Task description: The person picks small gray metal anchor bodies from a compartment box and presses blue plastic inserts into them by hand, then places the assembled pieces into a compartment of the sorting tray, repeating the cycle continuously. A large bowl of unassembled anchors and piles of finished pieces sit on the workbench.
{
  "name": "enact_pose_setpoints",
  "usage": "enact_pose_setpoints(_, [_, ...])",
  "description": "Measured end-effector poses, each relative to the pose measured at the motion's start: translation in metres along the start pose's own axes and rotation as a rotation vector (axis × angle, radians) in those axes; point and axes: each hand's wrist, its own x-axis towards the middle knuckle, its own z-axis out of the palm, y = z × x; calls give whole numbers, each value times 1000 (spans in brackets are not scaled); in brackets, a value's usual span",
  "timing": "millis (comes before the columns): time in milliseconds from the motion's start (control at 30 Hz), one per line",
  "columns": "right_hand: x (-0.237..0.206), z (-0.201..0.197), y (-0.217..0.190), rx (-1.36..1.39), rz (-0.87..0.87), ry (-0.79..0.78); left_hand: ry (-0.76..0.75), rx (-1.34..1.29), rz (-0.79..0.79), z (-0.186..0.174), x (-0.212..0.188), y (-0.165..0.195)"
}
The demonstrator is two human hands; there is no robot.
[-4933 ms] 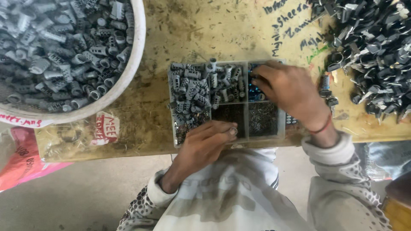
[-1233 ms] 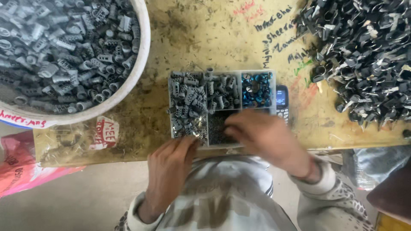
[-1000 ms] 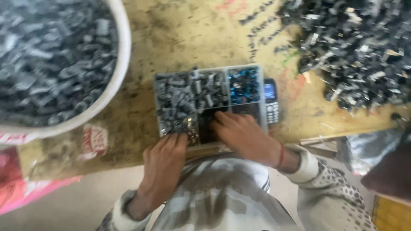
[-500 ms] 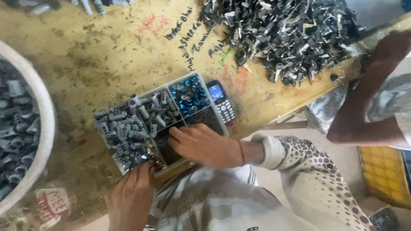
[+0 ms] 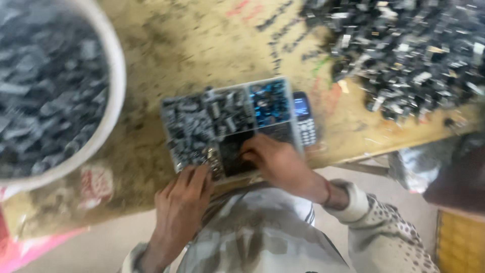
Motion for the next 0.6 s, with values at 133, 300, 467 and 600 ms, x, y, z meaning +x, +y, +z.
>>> enact_pose_setpoints(133, [2, 0, 0, 113, 43, 8, 110, -198, -7, 3, -6, 1])
enact_pose_setpoints(300, [4, 2, -1, 377, 465, -103, 194, -423, -88, 13, -7, -3])
enact_pose_setpoints(467, [-1, -1, 2, 791, 576, -232, 178, -898, -276, 27, -5, 2])
enact_pose_setpoints(600, [-12, 3, -1, 981, 423, -182, 228, -952, -200, 42, 0, 16])
